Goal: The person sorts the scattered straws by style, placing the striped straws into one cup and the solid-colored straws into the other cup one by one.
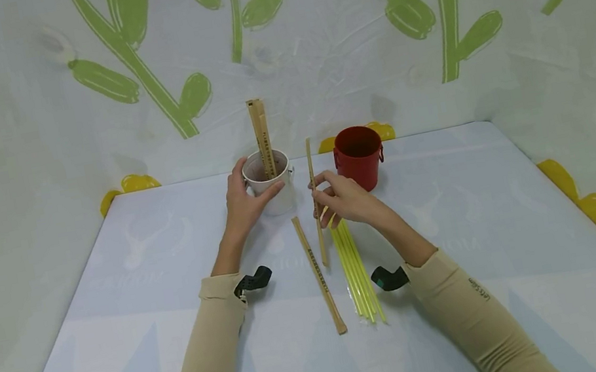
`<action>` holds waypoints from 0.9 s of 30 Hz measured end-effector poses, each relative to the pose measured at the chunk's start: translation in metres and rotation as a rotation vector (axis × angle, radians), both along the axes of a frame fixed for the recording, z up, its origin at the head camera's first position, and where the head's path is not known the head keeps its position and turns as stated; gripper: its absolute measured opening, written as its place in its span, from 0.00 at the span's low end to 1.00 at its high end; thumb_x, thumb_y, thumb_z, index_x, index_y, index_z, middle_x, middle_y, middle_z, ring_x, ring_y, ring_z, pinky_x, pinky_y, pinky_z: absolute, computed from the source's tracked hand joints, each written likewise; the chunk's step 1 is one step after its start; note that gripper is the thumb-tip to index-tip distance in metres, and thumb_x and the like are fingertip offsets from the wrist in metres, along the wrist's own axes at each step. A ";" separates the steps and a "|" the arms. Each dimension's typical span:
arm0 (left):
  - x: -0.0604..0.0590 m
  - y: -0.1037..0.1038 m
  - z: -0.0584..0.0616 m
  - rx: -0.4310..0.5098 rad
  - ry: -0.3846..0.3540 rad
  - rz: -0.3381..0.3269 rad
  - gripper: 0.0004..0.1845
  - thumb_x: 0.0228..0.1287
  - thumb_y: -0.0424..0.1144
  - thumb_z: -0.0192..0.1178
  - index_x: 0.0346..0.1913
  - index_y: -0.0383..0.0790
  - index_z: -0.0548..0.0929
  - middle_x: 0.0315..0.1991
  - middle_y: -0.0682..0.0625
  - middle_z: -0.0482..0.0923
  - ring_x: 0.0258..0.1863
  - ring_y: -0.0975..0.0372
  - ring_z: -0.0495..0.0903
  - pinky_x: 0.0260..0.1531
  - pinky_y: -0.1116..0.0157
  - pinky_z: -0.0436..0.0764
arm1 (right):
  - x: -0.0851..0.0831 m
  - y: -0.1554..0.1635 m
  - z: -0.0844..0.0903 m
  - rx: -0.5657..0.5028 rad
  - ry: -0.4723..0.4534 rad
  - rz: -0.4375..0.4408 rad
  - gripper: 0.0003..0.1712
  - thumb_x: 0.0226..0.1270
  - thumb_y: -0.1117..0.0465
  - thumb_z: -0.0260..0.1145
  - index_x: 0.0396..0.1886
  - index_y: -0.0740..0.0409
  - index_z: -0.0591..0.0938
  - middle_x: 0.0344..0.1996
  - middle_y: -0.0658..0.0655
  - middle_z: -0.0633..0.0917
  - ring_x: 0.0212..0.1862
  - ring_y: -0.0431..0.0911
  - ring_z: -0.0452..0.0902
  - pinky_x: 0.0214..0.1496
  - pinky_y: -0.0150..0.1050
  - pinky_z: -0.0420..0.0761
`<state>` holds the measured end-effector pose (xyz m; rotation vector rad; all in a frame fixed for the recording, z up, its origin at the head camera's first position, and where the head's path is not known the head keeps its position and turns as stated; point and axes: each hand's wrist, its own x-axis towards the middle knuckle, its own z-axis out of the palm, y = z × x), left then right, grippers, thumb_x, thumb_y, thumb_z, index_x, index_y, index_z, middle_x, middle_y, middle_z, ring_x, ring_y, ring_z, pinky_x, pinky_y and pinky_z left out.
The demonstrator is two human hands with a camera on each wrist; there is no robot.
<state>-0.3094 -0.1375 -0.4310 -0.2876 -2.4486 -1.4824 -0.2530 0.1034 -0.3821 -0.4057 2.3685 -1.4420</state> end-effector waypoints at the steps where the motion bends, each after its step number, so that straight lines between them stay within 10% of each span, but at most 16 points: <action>1: 0.000 0.000 0.000 0.002 0.002 -0.002 0.52 0.52 0.52 0.74 0.75 0.46 0.56 0.67 0.39 0.62 0.70 0.50 0.65 0.69 0.51 0.67 | 0.000 0.000 0.000 0.000 0.006 -0.007 0.22 0.77 0.55 0.55 0.65 0.56 0.65 0.37 0.62 0.87 0.31 0.51 0.88 0.35 0.42 0.87; 27: -0.001 0.000 -0.001 -0.008 -0.002 -0.002 0.51 0.51 0.55 0.74 0.75 0.48 0.57 0.68 0.41 0.62 0.70 0.51 0.65 0.70 0.52 0.67 | -0.006 0.009 0.002 0.011 0.020 -0.058 0.20 0.74 0.56 0.58 0.60 0.58 0.70 0.41 0.61 0.88 0.33 0.48 0.88 0.33 0.39 0.86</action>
